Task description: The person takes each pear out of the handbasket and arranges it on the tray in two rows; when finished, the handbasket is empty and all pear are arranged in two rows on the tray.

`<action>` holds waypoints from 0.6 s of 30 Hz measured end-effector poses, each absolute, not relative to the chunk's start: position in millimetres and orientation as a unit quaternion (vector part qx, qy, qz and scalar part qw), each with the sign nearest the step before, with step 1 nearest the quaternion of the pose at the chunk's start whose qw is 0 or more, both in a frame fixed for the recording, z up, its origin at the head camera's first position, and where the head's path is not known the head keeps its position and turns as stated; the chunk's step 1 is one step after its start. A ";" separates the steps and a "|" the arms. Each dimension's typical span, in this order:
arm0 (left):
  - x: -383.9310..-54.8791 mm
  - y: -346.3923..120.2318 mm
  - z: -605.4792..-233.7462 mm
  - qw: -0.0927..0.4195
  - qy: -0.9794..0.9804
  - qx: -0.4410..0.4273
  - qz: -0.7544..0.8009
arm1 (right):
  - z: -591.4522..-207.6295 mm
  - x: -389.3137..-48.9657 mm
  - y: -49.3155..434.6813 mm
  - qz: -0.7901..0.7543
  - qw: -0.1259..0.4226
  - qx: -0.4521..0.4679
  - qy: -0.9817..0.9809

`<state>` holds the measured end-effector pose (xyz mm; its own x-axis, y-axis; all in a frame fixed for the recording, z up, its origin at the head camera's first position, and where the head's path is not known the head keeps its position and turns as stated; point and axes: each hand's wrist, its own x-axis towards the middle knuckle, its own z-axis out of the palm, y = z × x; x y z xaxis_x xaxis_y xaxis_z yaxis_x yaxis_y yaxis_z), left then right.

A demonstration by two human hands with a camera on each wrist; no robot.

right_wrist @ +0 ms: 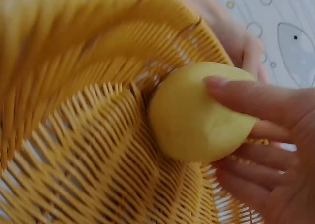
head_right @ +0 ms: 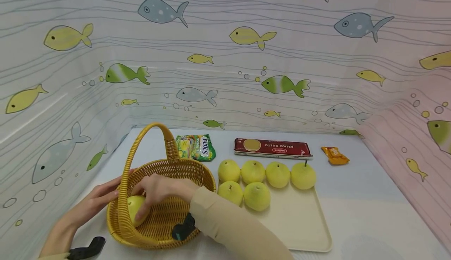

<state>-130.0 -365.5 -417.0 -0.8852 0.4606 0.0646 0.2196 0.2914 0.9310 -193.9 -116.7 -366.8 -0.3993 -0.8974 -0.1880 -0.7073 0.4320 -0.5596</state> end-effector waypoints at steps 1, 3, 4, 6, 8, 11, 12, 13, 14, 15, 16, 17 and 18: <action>-130.3 -365.6 -417.5 0.108 0.796 0.216 0.556 | -367.8 -193.2 -117.2 -0.194 0.243 -0.497 0.810; -130.7 -365.8 -418.0 0.105 0.795 0.221 0.555 | -369.0 -191.6 -118.0 -0.184 0.251 -0.503 0.806; -130.9 -365.8 -418.0 0.104 0.796 0.220 0.553 | -369.8 -191.4 -118.1 -0.182 0.252 -0.507 0.804; -131.2 -366.0 -418.2 0.102 0.796 0.225 0.553 | -370.8 -190.8 -118.5 -0.180 0.252 -0.509 0.803; -131.3 -365.7 -418.0 0.099 0.797 0.227 0.551 | -371.5 -189.8 -118.7 -0.180 0.252 -0.506 0.805; -131.3 -364.9 -417.8 0.100 0.796 0.229 0.551 | -372.4 -188.8 -119.0 -0.179 0.246 -0.505 0.808; -131.3 -364.6 -417.7 0.100 0.795 0.230 0.552 | -372.5 -188.5 -119.1 -0.178 0.242 -0.507 0.808; -131.2 -364.4 -417.7 0.100 0.795 0.230 0.552 | -372.9 -188.2 -119.2 -0.178 0.238 -0.508 0.808; -131.1 -364.3 -417.7 0.099 0.796 0.231 0.551 | -373.0 -187.9 -119.1 -0.177 0.235 -0.509 0.809; -130.9 -364.3 -417.8 0.099 0.795 0.231 0.552 | -373.2 -187.6 -119.1 -0.178 0.230 -0.512 0.808; -130.7 -364.5 -417.9 0.099 0.795 0.230 0.552 | -373.2 -187.0 -118.9 -0.176 0.226 -0.513 0.809; -130.5 -364.9 -418.2 0.098 0.795 0.229 0.552 | -373.5 -186.4 -118.6 -0.176 0.223 -0.514 0.810; -130.3 -365.2 -418.3 0.099 0.796 0.226 0.552 | -373.4 -185.8 -118.0 -0.177 0.222 -0.514 0.809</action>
<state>-130.3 -365.2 -418.3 -0.8782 0.4693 0.0923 0.2510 0.2879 0.9242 -185.8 -118.0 -373.4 -0.3724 -0.9110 -0.1770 -0.7535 0.4082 -0.5154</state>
